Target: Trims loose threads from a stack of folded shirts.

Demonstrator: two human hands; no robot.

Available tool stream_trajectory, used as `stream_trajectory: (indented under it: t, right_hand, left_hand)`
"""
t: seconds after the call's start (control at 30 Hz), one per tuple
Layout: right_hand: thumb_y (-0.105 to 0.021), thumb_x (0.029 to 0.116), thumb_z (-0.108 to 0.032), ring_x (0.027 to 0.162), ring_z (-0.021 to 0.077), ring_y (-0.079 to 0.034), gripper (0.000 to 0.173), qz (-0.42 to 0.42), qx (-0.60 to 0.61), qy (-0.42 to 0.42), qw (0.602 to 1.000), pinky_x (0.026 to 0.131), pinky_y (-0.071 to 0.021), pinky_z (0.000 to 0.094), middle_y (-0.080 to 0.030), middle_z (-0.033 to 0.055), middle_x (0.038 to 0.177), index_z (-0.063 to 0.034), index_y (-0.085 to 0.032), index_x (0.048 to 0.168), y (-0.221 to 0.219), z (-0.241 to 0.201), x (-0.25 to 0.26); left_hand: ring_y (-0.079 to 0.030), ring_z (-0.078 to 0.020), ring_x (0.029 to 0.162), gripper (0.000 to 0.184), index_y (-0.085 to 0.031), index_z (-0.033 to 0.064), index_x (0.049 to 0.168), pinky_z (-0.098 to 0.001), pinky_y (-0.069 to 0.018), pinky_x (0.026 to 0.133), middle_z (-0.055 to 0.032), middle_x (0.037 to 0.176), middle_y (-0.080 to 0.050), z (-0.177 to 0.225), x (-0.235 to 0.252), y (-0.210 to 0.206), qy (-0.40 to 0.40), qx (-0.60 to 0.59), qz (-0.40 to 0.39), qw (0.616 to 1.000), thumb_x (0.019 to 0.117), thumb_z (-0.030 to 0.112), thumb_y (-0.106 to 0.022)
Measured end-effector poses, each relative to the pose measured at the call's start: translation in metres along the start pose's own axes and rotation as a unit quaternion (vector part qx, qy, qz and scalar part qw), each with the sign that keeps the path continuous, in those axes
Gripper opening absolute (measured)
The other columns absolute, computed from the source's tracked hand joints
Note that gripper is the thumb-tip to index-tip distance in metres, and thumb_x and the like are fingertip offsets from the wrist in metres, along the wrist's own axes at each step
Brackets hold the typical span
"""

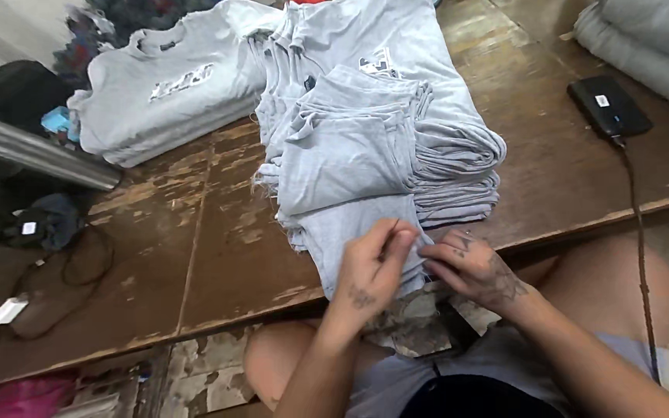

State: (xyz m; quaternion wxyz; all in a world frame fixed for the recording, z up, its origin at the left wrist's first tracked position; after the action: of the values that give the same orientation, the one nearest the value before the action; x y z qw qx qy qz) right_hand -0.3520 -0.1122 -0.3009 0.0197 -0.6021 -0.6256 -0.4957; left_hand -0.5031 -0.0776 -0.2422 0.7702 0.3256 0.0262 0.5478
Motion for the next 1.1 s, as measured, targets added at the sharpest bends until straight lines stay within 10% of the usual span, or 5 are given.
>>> stream_trajectory:
  t: [0.17, 0.27, 0.37, 0.77, 1.1]
  right_hand:
    - [-0.056, 0.1043, -0.017, 0.092, 0.0147, -0.074, 0.026, -0.003, 0.103, -0.024, 0.994, 0.111, -0.0479, 0.0359, -0.076, 0.0106, 0.089, -0.0007, -0.071, 0.092, 0.036, 0.015, -0.031]
    - [-0.055, 0.106, -0.03, 0.082, 0.0124, -0.072, 0.034, -0.047, 0.069, -0.053, 0.995, 0.103, -0.0533, 0.0381, -0.074, 0.0078, 0.086, -0.0021, -0.073, 0.105, 0.05, 0.011, -0.026]
    - [-0.06, 0.1026, -0.033, 0.08, 0.0168, -0.07, 0.034, -0.035, 0.021, -0.044, 0.998, 0.081, -0.0583, 0.0338, -0.075, 0.0086, 0.089, -0.0034, -0.073, 0.114, 0.039, 0.006, -0.004]
    - [-0.057, 0.1001, -0.018, 0.08, 0.025, -0.07, 0.023, -0.011, -0.012, -0.005, 1.0, 0.075, -0.0545, 0.0406, -0.072, 0.0092, 0.081, -0.0049, -0.072, 0.089, -0.007, 0.023, 0.004]
    - [-0.047, 0.1062, -0.018, 0.083, 0.0218, -0.066, 0.028, -0.029, 0.115, -0.032, 0.992, 0.083, -0.0534, 0.0331, -0.066, 0.012, 0.082, -0.0009, -0.064, 0.092, 0.013, 0.026, -0.008]
  left_hand:
    - [-0.045, 0.0069, 0.053, 0.037, -0.062, 0.0148, 0.116, -0.0136, -0.0392, 0.05, 0.017, 0.065, -0.049, -0.057, -0.003, -0.023, 0.098, -0.284, 0.012, 0.954, 0.1038, 0.048, -0.051]
    - [-0.048, 0.0051, 0.055, 0.051, -0.056, 0.0221, 0.12, -0.0135, -0.0417, 0.051, 0.0166, 0.067, -0.052, -0.059, -0.01, -0.023, 0.087, -0.367, 0.01, 0.926, 0.0972, 0.066, -0.047]
    - [-0.05, 0.0043, 0.059, 0.045, -0.051, 0.0213, 0.12, -0.0135, -0.0432, 0.054, 0.0146, 0.073, -0.056, -0.056, -0.009, -0.024, 0.071, -0.364, 0.016, 0.929, 0.1007, 0.062, -0.046]
    - [-0.056, 0.001, 0.074, 0.054, -0.055, -0.0125, 0.137, -0.0173, -0.0493, 0.071, -0.0013, 0.088, -0.067, -0.037, -0.012, -0.025, -0.022, -0.075, -0.012, 0.997, 0.1073, 0.031, -0.044]
    - [-0.069, -0.0235, 0.087, 0.035, -0.071, 0.0042, 0.126, -0.039, -0.0578, 0.074, -0.0149, 0.106, -0.07, -0.014, -0.015, -0.028, -0.059, 0.16, -0.147, 0.974, 0.0957, 0.016, -0.06]
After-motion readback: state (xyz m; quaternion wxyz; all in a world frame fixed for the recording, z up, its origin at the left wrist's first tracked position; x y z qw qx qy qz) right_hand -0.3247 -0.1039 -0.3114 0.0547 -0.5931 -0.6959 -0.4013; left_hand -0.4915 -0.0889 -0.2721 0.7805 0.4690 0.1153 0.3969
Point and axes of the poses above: each hand's wrist, its own x-axis towards the middle knuckle, its own y-axis out of the back of the hand, z = x × y, the point moved 7 cm from there along x, towards the middle knuckle
